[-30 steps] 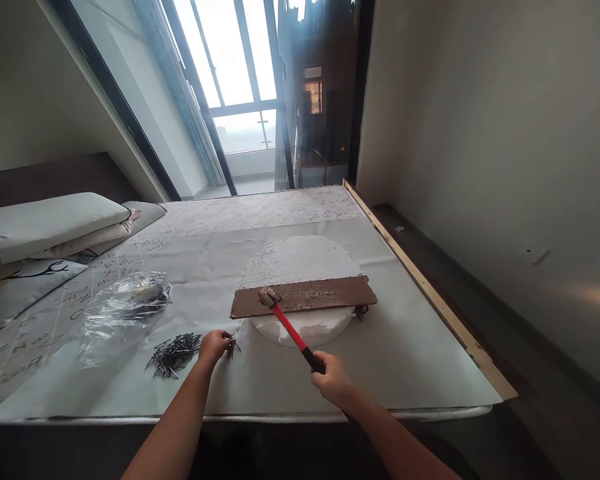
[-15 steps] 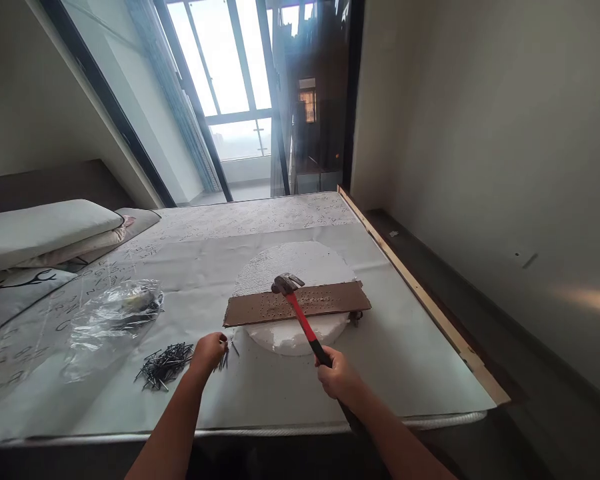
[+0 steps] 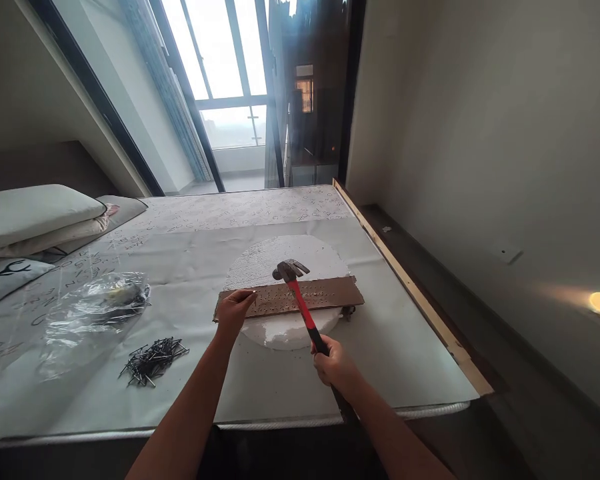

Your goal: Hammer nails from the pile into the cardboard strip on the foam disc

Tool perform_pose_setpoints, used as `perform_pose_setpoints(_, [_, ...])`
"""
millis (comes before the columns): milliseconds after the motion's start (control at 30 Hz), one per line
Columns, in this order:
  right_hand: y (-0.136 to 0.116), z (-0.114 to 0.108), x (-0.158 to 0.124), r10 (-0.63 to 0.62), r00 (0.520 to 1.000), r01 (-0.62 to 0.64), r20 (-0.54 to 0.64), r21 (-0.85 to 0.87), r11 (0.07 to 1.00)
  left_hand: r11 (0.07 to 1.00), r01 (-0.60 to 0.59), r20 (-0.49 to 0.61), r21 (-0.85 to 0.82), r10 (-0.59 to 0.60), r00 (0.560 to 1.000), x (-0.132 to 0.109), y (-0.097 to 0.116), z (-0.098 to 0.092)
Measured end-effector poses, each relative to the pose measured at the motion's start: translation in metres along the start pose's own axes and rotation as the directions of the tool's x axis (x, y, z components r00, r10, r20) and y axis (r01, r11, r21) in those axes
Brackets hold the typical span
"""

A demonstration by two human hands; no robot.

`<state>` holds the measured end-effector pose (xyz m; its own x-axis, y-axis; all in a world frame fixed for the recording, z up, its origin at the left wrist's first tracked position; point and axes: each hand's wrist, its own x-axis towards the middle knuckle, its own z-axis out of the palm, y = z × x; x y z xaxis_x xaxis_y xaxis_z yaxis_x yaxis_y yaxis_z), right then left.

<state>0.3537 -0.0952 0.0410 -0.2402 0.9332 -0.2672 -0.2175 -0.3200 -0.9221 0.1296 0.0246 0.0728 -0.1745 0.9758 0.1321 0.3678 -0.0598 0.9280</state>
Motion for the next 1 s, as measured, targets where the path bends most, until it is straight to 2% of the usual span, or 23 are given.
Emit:
perform_pose_setpoints(233, [-0.005,-0.002,-0.002,-0.008,1.0,0.007,-0.024,-0.021,1.0,0.978,-0.106,0.0,0.181,0.108,0.994,0.011,-0.021,0.015])
perform_pose_setpoints(400, [-0.004,-0.001,0.002,0.018,0.999,-0.02,-0.033,-0.038,0.999,0.976,-0.142,-0.034,0.168,0.15,0.988,0.016,-0.032,0.017])
perform_pose_setpoints(633, [-0.002,0.003,0.006,0.01,1.0,-0.01,-0.012,-0.074,0.997,0.941,-0.276,-0.032,0.195,0.288,0.957,0.015,-0.033,0.015])
perform_pose_setpoints(867, [0.0,0.007,0.006,0.004,1.0,-0.003,0.003,-0.131,0.991,0.941,-0.258,-0.027,0.221,0.271,0.962,0.015,-0.039,0.015])
perform_pose_setpoints(1000, [0.006,0.007,0.008,-0.008,1.0,0.01,0.008,-0.168,0.986,0.923,-0.292,-0.005,0.251,0.302,0.953,0.014,-0.045,0.016])
